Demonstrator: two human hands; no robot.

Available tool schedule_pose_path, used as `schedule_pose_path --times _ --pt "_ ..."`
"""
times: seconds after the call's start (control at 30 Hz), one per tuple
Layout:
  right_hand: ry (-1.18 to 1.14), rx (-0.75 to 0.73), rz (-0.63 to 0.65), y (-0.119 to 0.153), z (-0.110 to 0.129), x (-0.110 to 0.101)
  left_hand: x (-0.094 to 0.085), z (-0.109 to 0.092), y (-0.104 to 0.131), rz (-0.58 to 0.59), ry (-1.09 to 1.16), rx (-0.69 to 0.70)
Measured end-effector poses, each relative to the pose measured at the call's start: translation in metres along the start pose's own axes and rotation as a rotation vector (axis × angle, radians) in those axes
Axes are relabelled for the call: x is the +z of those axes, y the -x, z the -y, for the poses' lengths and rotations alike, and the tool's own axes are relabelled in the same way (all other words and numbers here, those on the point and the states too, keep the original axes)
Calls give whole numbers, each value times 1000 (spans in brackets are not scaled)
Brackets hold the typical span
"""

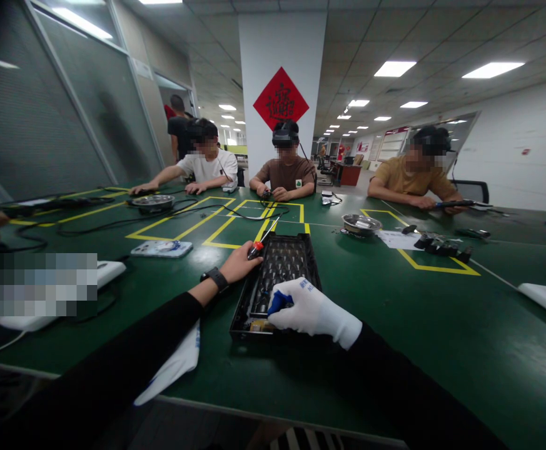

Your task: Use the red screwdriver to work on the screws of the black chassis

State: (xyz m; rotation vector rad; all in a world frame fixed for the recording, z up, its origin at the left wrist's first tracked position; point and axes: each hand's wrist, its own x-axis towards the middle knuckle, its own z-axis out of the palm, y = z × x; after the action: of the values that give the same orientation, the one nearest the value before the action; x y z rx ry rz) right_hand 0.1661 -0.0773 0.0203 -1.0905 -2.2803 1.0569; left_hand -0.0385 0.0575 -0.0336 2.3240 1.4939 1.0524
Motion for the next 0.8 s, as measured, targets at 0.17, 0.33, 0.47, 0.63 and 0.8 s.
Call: schedule_pose_path --times 0.17,0.33,0.47,0.63,0.8 --pt "38 -39 -18 -1 1 1 -1 -3 1 3 0 -5" --pt "128 -189 -72 -3 3 0 -2 -3 1 3 4 -2" --pt "149 -231 -71 -3 5 -1 -1 -2 0 -4 10 2" --pt "48 -94 -30 0 4 -2 0 -2 0 1 -4 -16" --pt "-2 -19 6 0 1 0 -2 -3 0 11 -4 -23"
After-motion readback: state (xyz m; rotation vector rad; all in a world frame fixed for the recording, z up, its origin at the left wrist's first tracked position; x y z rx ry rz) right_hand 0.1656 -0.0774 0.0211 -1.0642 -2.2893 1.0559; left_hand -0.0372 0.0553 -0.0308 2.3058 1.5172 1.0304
